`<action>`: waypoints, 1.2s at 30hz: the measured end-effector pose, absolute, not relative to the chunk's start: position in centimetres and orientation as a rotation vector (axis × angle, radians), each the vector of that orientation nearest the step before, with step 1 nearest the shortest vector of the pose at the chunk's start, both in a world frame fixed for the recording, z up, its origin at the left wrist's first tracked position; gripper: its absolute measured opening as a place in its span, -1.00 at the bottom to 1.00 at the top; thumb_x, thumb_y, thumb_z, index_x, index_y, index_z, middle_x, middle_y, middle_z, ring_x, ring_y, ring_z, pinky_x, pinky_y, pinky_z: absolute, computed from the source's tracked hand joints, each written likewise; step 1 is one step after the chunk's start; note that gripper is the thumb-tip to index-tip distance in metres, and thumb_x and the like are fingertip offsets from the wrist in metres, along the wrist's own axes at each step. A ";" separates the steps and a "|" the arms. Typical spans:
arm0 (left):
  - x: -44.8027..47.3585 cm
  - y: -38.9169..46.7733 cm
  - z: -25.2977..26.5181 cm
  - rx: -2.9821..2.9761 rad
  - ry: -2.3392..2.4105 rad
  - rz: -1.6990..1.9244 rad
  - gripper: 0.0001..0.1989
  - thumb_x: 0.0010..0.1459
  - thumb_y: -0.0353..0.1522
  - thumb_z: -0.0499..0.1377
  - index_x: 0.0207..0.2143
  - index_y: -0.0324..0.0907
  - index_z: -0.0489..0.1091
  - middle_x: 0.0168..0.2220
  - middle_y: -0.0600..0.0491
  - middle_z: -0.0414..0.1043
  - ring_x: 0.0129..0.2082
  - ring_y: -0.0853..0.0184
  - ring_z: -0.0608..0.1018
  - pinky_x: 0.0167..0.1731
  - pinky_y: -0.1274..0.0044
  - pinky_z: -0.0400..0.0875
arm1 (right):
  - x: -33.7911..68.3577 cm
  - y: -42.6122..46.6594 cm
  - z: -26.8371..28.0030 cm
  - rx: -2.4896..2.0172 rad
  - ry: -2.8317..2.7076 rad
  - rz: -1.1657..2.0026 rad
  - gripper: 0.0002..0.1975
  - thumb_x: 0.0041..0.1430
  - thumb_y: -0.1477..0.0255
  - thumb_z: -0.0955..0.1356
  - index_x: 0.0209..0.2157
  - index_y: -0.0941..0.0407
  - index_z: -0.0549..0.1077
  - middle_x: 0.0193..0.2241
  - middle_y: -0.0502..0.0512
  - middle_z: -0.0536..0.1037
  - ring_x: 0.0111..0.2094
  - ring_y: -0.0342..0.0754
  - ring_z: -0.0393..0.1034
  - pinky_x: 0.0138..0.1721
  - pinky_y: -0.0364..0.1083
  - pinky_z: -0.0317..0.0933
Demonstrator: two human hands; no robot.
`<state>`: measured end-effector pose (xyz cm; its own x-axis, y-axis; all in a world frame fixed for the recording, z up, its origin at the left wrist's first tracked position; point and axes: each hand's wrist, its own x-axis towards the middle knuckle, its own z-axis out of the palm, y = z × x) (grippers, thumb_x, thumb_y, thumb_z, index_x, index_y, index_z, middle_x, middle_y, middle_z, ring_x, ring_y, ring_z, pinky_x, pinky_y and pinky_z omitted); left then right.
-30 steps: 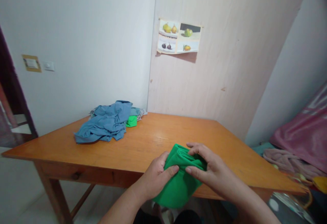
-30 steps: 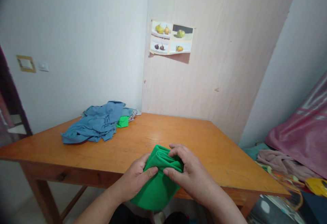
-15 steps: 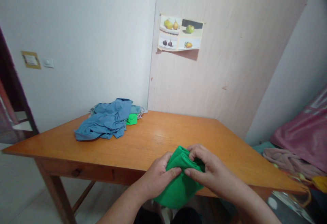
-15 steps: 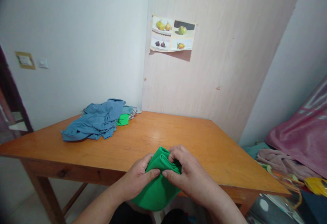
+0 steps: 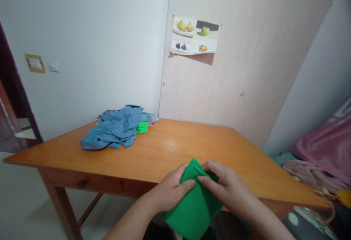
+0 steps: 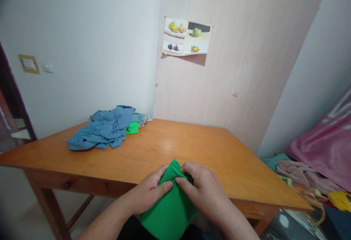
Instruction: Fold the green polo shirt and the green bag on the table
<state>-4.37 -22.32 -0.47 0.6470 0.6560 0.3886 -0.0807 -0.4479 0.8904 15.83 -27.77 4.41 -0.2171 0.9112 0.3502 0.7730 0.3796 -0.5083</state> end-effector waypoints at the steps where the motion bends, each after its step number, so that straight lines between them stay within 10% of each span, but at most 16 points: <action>1: -4.4 -22.4 -0.4 1.854 0.454 0.904 -0.53 0.29 -0.20 0.12 0.21 -0.11 0.25 0.16 -0.05 0.35 0.14 0.14 0.38 0.14 0.35 0.21 | 15.8 -27.8 4.3 -1.461 -2.037 0.286 -0.86 0.22 0.28 0.34 -0.34 0.04 0.44 -0.41 0.00 0.50 -0.35 -0.06 0.37 -0.35 -0.11 0.21; 11: -4.2 -22.6 -0.2 1.958 0.512 0.854 -0.61 0.31 -0.14 0.10 0.07 -0.16 0.35 -0.03 -0.05 0.46 -0.04 0.17 0.47 -0.06 0.42 0.32 | 16.1 -27.5 3.9 -1.516 -2.016 0.330 -0.45 0.15 0.10 0.39 0.12 0.00 0.33 -0.09 0.15 0.56 -0.13 0.08 0.45 -0.18 -0.03 0.25; 21: -3.5 -22.5 0.0 1.973 0.529 0.801 -0.65 0.28 -0.12 0.11 -0.03 -0.14 0.41 -0.10 -0.01 0.49 -0.11 0.19 0.48 -0.13 0.44 0.34 | 16.0 -27.7 4.1 -1.546 -2.072 0.306 -0.68 0.24 0.11 0.32 -0.40 0.07 0.37 -0.49 -0.02 0.47 -0.44 -0.09 0.34 -0.43 -0.14 0.11; 36: -6.6 -22.0 -0.1 1.576 0.421 0.630 -0.39 -0.01 -0.18 0.38 0.06 -0.18 0.32 -0.08 -0.02 0.45 -0.11 0.20 0.50 -0.21 0.47 0.40 | 20.7 -28.1 3.2 -1.499 -1.702 0.312 -0.66 0.19 0.06 0.31 -0.26 0.04 0.48 -0.37 0.03 0.55 -0.31 0.03 0.43 -0.32 -0.06 0.31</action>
<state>-6.64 -22.01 -0.12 0.7790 0.6099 0.1454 -0.0995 -0.1087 0.9891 20.73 -28.11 3.18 0.0528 0.9100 0.4112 0.7047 0.2578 -0.6611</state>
